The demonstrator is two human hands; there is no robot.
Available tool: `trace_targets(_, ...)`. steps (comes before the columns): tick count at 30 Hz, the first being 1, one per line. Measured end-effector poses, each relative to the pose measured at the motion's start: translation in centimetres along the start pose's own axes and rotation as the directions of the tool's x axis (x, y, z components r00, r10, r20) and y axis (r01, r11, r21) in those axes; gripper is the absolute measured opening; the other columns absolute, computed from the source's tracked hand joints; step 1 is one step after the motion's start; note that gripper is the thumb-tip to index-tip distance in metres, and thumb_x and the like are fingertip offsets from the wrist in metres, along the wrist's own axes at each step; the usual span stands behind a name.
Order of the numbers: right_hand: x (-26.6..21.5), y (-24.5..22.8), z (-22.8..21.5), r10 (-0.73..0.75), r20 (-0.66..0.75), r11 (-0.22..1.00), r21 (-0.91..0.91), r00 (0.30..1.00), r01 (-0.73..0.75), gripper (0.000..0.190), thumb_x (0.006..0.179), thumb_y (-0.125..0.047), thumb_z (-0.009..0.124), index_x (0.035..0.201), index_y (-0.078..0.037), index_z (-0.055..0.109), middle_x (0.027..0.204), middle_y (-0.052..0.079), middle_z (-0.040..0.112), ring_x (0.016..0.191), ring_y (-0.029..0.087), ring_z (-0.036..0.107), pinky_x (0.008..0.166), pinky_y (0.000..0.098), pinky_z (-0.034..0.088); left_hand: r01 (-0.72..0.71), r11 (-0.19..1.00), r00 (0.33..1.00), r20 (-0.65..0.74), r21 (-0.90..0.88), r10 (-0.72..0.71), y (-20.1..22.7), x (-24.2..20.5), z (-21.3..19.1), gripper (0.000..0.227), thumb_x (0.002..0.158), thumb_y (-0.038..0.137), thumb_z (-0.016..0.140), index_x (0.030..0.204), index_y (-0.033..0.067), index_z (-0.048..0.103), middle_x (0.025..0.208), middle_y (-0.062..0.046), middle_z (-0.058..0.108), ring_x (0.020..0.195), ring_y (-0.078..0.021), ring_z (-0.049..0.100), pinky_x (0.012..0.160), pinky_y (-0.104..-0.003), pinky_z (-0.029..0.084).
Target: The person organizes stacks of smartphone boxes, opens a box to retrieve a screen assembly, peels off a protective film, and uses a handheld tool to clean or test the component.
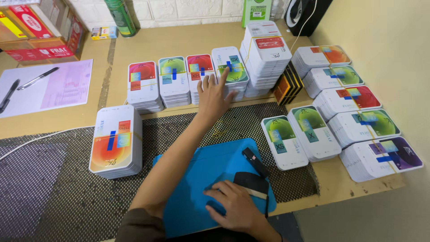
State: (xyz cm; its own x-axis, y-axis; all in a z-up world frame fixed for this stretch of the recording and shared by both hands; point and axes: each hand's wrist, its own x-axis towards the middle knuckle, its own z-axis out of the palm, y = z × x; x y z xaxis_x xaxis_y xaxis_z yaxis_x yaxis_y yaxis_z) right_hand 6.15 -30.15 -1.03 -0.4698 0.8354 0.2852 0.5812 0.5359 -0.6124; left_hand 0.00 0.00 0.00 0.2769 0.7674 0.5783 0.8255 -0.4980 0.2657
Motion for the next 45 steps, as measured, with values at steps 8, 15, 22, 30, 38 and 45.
trace_targets(8, 0.1, -0.1, -0.9, 0.005, 0.040, 1.000, 0.004, 0.999, -0.005, 0.036, 0.101, -0.033, 0.062, 0.126, -0.008, 0.068, 0.115, 0.014, 0.063, 0.101, 0.029, 0.061, 0.080, 0.0446, 0.050, -0.047, 0.987, 0.978, -0.193, 0.155, 0.077, -0.4, 1.2, 2.9, 0.047, 0.090, 0.050, 0.073, 0.129, 0.0236, 0.066, 0.117, -0.016, 0.072, 0.124, -0.0406, 0.057, 0.109, -0.061, 0.030)
trace_targets(15, -0.1, 0.0, -0.8, -0.071, -0.018, 0.997, 0.004, 0.997, 0.071, 0.035, 0.102, -0.032, 0.060, 0.124, -0.007, 0.068, 0.112, 0.014, 0.064, 0.097, 0.029, 0.060, 0.076, 0.0440, 0.050, -0.080, 0.988, 0.982, -0.158, 0.136, 0.101, -1.8, 1.8, 4.0, 0.044, 0.091, 0.042, 0.075, 0.129, 0.0216, 0.067, 0.103, -0.012, 0.077, 0.113, -0.0351, 0.062, 0.107, -0.059, 0.030)
trace_targets(22, -0.2, 0.0, -0.9, -0.048, 0.002, 0.999, 0.019, 0.999, 0.048, 0.037, 0.099, -0.032, 0.063, 0.126, -0.008, 0.068, 0.113, 0.014, 0.065, 0.099, 0.027, 0.062, 0.079, 0.0428, 0.050, -0.063, 0.998, 0.978, -0.198, 0.019, 0.065, -2.0, -0.9, 2.5, 0.041, 0.095, 0.025, 0.073, 0.134, 0.0173, 0.066, 0.118, -0.008, 0.072, 0.117, -0.0285, 0.060, 0.099, -0.051, 0.035)
trace_targets(30, -0.3, 0.1, -0.6, -0.046, -0.009, 0.999, 0.019, 0.999, 0.046, 0.035, 0.101, -0.032, 0.061, 0.125, -0.008, 0.068, 0.112, 0.014, 0.064, 0.100, 0.029, 0.062, 0.079, 0.0442, 0.051, 0.071, 0.993, 0.992, -0.094, -0.096, -0.080, -0.9, 0.0, 1.9, 0.050, 0.086, 0.041, 0.081, 0.129, 0.0237, 0.062, 0.115, -0.007, 0.067, 0.110, -0.0323, 0.055, 0.089, -0.051, 0.037)
trace_targets(38, -0.2, 0.0, -0.8, -0.025, 0.005, 0.999, 0.023, 1.000, 0.025, 0.035, 0.101, -0.033, 0.059, 0.125, -0.009, 0.067, 0.113, 0.014, 0.064, 0.102, 0.029, 0.061, 0.081, 0.0443, 0.050, 0.035, 0.999, 0.993, -0.110, -0.030, -0.038, -1.7, 0.9, 3.4, 0.059, 0.085, 0.051, 0.080, 0.136, 0.0283, 0.064, 0.124, -0.014, 0.063, 0.115, -0.0362, 0.050, 0.090, -0.052, 0.035)
trace_targets(45, 0.1, -0.1, -1.1, -0.024, 0.021, 0.999, 0.022, 0.999, 0.024, 0.034, 0.100, -0.032, 0.063, 0.124, -0.009, 0.068, 0.113, 0.013, 0.065, 0.100, 0.027, 0.061, 0.082, 0.0426, 0.050, -0.050, 0.998, 0.998, 0.030, 0.034, 0.049, -3.0, 2.2, 2.4, 0.062, 0.089, 0.052, 0.074, 0.142, 0.0236, 0.062, 0.115, -0.013, 0.071, 0.108, -0.0367, 0.055, 0.087, -0.053, 0.036)
